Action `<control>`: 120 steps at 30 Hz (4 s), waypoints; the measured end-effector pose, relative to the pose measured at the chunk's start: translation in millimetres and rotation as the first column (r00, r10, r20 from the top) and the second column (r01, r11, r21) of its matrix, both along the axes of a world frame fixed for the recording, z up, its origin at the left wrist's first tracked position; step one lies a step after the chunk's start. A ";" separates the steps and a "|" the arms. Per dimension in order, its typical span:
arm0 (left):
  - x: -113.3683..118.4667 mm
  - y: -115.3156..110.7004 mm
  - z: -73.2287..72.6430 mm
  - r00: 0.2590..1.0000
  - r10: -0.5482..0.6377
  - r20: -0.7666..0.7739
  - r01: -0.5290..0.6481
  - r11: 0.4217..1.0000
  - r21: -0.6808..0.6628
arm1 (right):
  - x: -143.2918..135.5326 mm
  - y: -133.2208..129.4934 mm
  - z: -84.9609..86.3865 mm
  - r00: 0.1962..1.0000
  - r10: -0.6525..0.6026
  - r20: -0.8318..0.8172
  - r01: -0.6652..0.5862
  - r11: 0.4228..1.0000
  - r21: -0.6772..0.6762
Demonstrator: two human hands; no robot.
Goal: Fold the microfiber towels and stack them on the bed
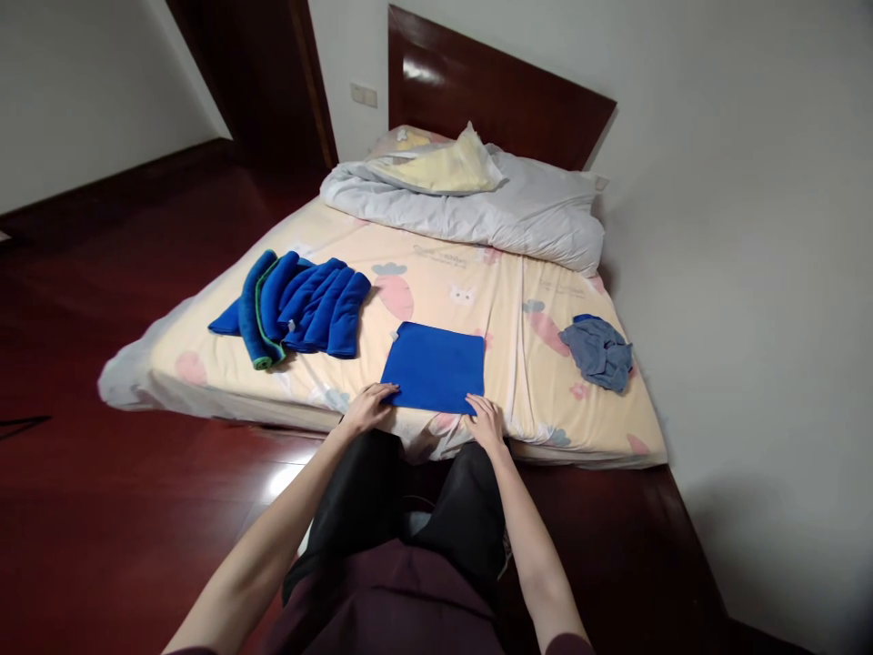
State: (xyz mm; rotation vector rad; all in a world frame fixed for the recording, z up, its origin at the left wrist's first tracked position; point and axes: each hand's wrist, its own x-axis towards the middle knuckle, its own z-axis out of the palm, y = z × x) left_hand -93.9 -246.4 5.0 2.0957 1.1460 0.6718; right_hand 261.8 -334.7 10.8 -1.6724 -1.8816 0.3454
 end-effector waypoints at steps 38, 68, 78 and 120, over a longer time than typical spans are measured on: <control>13.3 16.8 -21.4 0.722 0.627 0.293 -0.536 0.775 -0.335 | 11.7 30.5 -28.7 0.715 -0.424 -0.555 0.448 0.888 -0.101; 15.0 14.5 -17.6 0.708 0.655 0.264 -0.586 0.754 -0.298 | 3.9 28.8 -35.2 0.710 -0.448 -0.543 0.489 0.869 -0.077; 16.8 15.9 -23.9 0.705 0.635 0.316 -0.564 0.772 -0.292 | 2.4 27.8 -34.3 0.703 -0.476 -0.528 0.529 0.847 -0.059; -3.6 23.1 -13.5 0.919 0.269 0.288 -0.253 0.963 -0.094 | 27.7 19.4 -21.4 0.915 -0.098 -0.392 0.126 0.991 0.046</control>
